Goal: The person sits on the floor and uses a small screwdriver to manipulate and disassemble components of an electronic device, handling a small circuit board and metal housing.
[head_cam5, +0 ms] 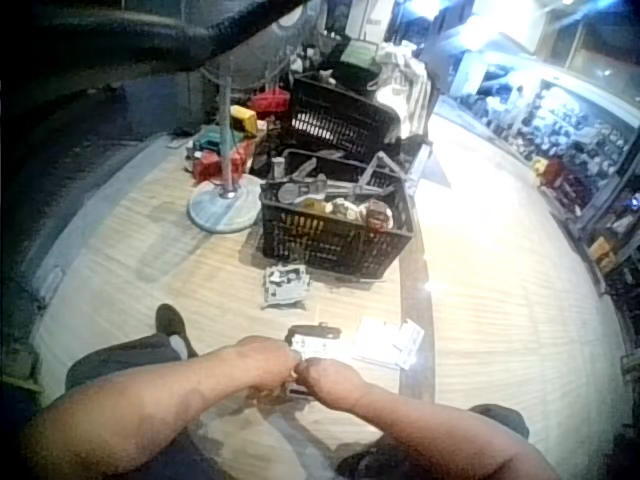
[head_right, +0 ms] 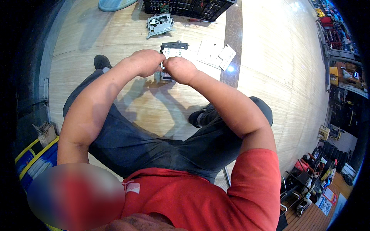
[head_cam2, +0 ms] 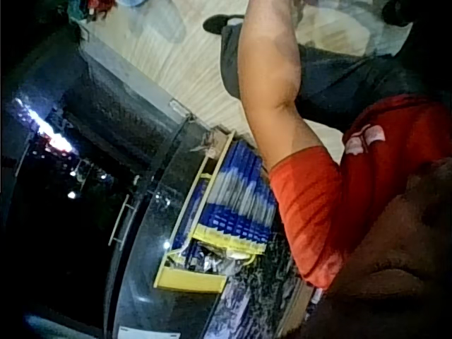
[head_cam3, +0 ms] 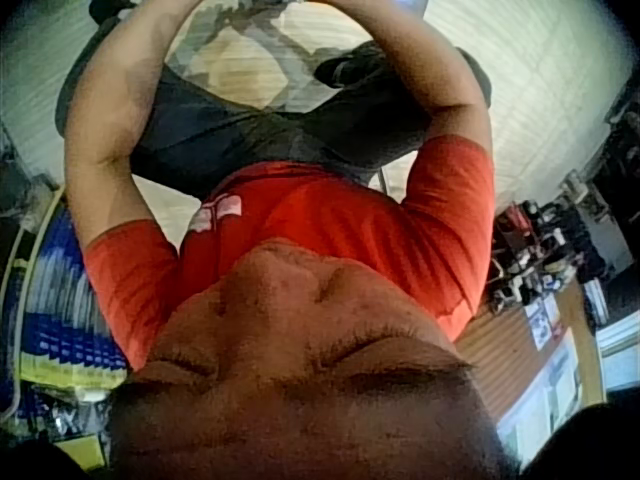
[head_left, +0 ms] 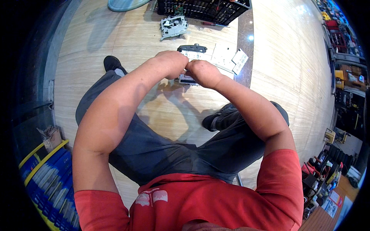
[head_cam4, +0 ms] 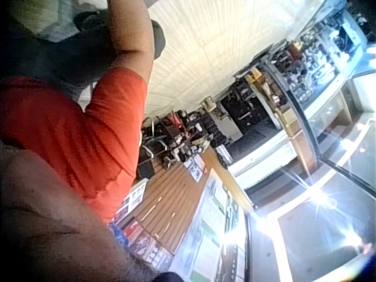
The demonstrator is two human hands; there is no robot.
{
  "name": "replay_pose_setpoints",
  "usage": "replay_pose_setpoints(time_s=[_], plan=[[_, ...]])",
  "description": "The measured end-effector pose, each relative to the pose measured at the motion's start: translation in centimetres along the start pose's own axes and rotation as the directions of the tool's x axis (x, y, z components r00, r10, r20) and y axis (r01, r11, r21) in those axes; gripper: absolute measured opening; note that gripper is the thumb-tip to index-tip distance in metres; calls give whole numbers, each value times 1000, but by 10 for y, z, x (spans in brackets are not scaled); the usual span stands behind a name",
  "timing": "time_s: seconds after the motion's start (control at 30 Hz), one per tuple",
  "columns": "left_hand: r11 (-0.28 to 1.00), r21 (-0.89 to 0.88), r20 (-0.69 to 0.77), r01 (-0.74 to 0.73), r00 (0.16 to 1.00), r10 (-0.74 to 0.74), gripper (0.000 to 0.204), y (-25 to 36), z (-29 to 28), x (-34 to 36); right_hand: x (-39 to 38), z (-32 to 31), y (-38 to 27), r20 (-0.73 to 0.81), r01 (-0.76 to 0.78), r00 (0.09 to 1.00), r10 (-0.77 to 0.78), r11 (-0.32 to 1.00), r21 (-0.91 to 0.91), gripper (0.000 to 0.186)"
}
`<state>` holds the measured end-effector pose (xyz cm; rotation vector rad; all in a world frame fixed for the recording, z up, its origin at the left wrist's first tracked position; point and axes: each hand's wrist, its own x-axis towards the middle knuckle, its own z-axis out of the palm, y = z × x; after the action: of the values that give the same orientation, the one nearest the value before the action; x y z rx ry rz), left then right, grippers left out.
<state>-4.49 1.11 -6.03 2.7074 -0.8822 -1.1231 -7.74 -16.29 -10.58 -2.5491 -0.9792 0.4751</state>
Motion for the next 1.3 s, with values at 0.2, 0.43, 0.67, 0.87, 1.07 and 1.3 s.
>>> replay_pose_setpoints(time_s=[0.2,0.43,0.67,0.87,1.07,1.3], plan=[[1000,5,-15,-1,1000,1,29,1,-2,-3,-1,-3,-2,27,-58,998,58,998,0,16],[1000,0,7,8,1000,-8,29,2,-2,-3,-2,0,2,-25,12,1000,-11,998,57,11],[1000,4,1,10,1000,-10,28,3,-3,-3,-1,-2,1,9,-11,1000,11,1000,5,13],[1000,8,-5,4,1000,-4,28,1,-1,-2,0,-1,-2,-3,-24,1000,24,1000,-16,15],[1000,10,0,12,1000,-12,28,3,-3,-3,-1,0,0,-17,-17,1000,17,1000,-20,14],[1000,5,4,-5,1000,5,29,2,-3,-3,-2,0,3,-26,5,1000,-5,1000,12,11]])
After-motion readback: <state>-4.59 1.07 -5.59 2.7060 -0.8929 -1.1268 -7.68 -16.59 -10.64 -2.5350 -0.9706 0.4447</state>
